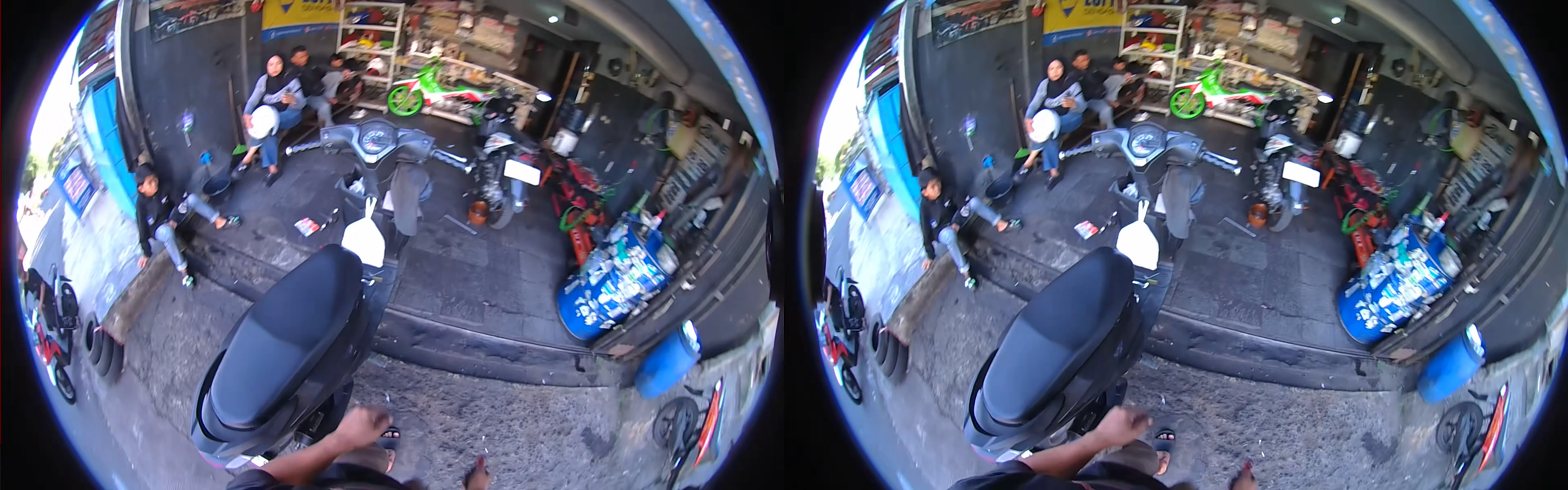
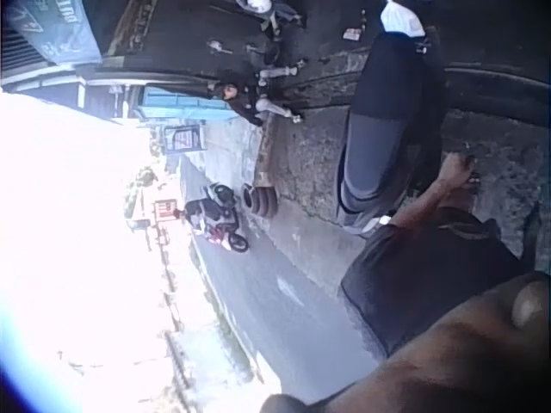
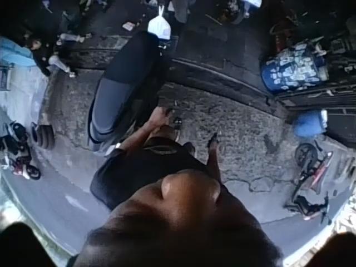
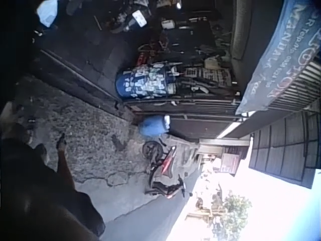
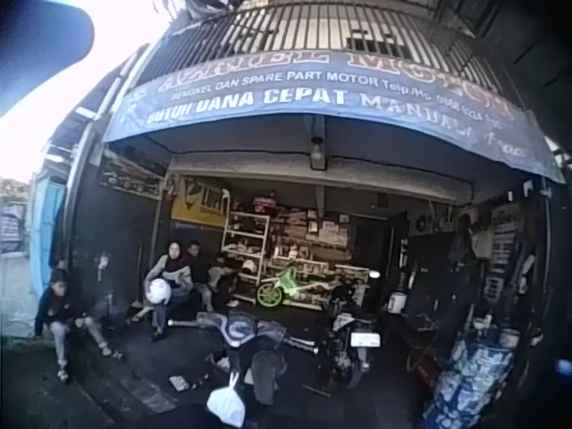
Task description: The person is repairing the front panel and throttle area of a motorcycle using a screwdriver and then using an air hose.
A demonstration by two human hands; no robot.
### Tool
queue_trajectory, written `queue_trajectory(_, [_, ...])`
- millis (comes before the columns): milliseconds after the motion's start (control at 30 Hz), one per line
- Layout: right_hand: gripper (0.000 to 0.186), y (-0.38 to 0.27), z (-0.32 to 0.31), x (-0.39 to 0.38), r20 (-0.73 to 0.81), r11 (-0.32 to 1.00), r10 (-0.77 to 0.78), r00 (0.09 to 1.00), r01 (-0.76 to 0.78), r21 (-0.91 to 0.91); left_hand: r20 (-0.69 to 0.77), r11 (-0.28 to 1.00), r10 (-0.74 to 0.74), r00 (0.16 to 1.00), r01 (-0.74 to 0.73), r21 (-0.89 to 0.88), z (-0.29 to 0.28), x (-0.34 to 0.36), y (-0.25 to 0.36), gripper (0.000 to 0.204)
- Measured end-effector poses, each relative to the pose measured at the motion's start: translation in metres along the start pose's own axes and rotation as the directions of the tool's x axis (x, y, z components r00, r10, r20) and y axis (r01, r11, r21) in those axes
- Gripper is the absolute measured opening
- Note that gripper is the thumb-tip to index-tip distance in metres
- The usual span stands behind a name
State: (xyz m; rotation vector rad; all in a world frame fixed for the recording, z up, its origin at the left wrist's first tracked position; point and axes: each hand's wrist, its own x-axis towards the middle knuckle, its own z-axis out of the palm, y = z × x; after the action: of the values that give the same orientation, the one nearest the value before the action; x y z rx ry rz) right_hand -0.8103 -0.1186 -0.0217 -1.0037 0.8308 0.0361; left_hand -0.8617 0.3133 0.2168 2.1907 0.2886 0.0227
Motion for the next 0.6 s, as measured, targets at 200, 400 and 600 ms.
queue_trajectory(200, [0.029,-0.060,0.336,-0.020,0.619,0.709,0.098,0.779,0.382,-0.593,-0.311,0.923,-0.328,0.892,0.232,-0.308,-0.068,0.122,0.063,0.025])
queue_trajectory(400, [0.025,-0.184,0.624,-0.036,0.913,0.802,-0.047,0.406,0.560,-0.208,-0.615,0.956,-0.221,0.757,0.041,-0.292,-0.096,0.312,0.050,0.017])
queue_trajectory(600, [0.060,-0.228,0.922,0.034,0.861,0.688,-0.444,-0.248,0.522,0.505,-0.893,0.983,-0.121,0.433,-0.074,-0.169,-0.163,0.509,0.029,0.013])
